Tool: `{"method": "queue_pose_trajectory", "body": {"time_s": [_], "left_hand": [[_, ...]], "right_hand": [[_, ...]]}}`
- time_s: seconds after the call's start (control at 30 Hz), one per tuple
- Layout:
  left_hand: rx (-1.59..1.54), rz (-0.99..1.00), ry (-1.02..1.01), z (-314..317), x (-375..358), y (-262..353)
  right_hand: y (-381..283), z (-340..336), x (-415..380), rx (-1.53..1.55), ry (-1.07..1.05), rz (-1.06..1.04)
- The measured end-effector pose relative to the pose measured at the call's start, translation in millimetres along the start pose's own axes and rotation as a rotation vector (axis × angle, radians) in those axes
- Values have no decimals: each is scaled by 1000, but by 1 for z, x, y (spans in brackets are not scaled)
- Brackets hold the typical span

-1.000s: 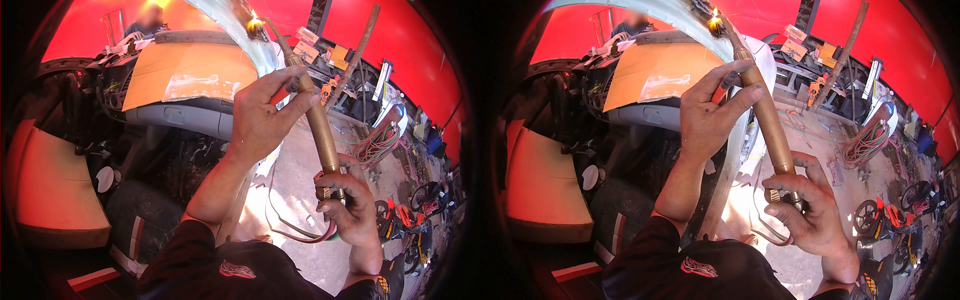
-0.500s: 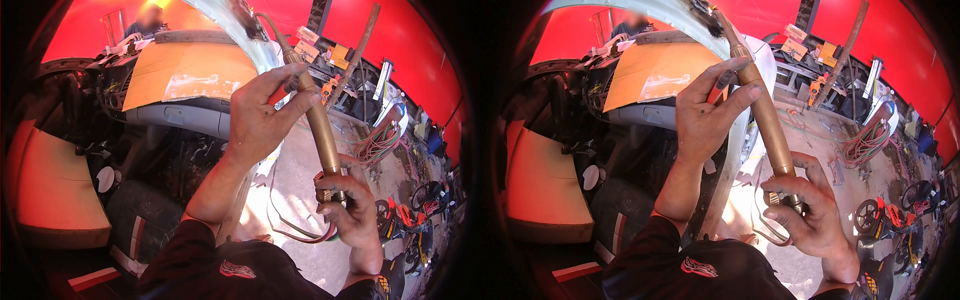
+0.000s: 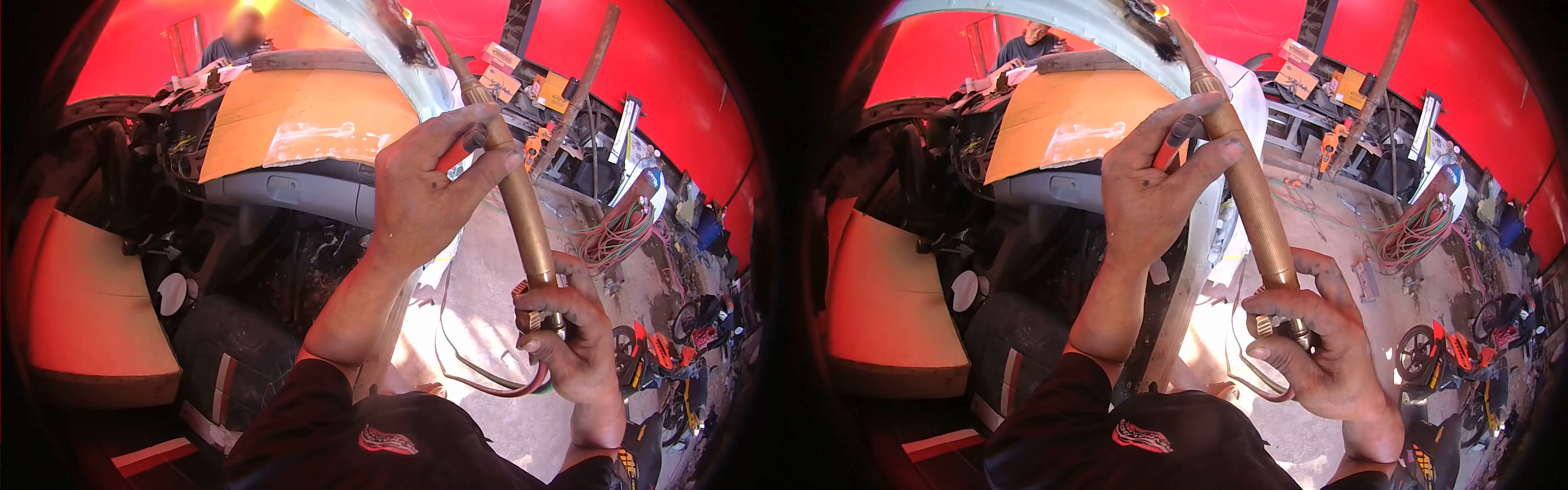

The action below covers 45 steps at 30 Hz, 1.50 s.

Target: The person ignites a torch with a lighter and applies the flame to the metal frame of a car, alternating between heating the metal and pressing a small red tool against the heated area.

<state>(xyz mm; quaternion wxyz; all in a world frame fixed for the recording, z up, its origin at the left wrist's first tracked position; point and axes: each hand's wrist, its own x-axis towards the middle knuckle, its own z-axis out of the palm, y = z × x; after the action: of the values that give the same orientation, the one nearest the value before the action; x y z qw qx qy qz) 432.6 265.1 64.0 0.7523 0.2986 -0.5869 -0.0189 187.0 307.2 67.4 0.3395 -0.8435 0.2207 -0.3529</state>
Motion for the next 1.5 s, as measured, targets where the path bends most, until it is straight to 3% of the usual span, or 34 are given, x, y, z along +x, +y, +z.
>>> {"method": "queue_pose_trajectory", "body": {"time_s": [1.5], "left_hand": [[-43,-20,-15,-2,0,0]], "right_hand": [[-3,0,0,1,-5,2]]}}
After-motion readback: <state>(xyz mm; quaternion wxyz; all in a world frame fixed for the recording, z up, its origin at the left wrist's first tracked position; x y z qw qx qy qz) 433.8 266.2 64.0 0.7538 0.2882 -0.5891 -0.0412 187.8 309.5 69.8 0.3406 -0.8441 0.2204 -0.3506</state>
